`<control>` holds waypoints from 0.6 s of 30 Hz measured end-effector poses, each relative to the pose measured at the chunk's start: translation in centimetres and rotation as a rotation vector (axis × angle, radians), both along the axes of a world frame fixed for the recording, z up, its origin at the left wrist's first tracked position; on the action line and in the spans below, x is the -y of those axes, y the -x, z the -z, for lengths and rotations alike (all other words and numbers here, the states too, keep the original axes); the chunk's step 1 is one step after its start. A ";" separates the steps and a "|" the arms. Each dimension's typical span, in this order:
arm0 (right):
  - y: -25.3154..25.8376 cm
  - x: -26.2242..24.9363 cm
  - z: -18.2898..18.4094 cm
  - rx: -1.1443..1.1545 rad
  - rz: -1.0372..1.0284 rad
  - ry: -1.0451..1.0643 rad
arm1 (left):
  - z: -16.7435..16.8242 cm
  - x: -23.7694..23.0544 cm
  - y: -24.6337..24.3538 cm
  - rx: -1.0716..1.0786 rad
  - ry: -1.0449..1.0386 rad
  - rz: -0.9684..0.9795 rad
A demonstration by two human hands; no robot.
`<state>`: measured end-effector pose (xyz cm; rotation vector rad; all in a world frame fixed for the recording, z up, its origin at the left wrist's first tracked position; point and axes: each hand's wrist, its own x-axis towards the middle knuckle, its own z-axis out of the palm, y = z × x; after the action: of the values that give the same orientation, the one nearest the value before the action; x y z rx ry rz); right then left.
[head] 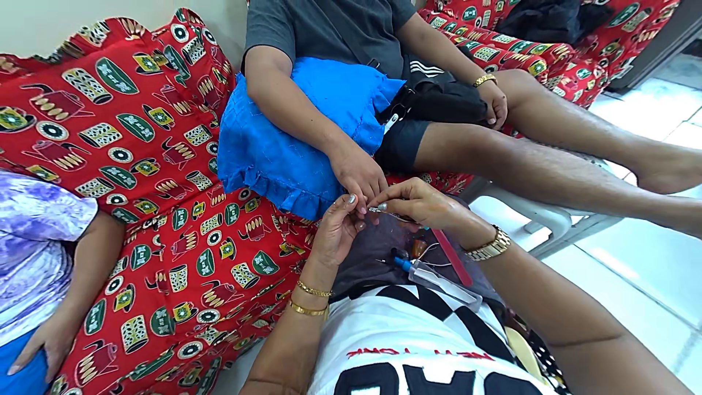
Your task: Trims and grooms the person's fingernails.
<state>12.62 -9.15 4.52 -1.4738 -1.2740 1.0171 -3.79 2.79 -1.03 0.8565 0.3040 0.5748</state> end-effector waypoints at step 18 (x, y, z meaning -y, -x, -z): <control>0.3 -0.2 0.8 -0.216 0.074 0.013 | 0.2 0.2 -0.1 -0.007 -0.012 -0.009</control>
<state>12.30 -8.94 3.73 -1.3697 -1.0540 1.1043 -3.66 2.60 -1.21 0.8692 0.3108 0.5831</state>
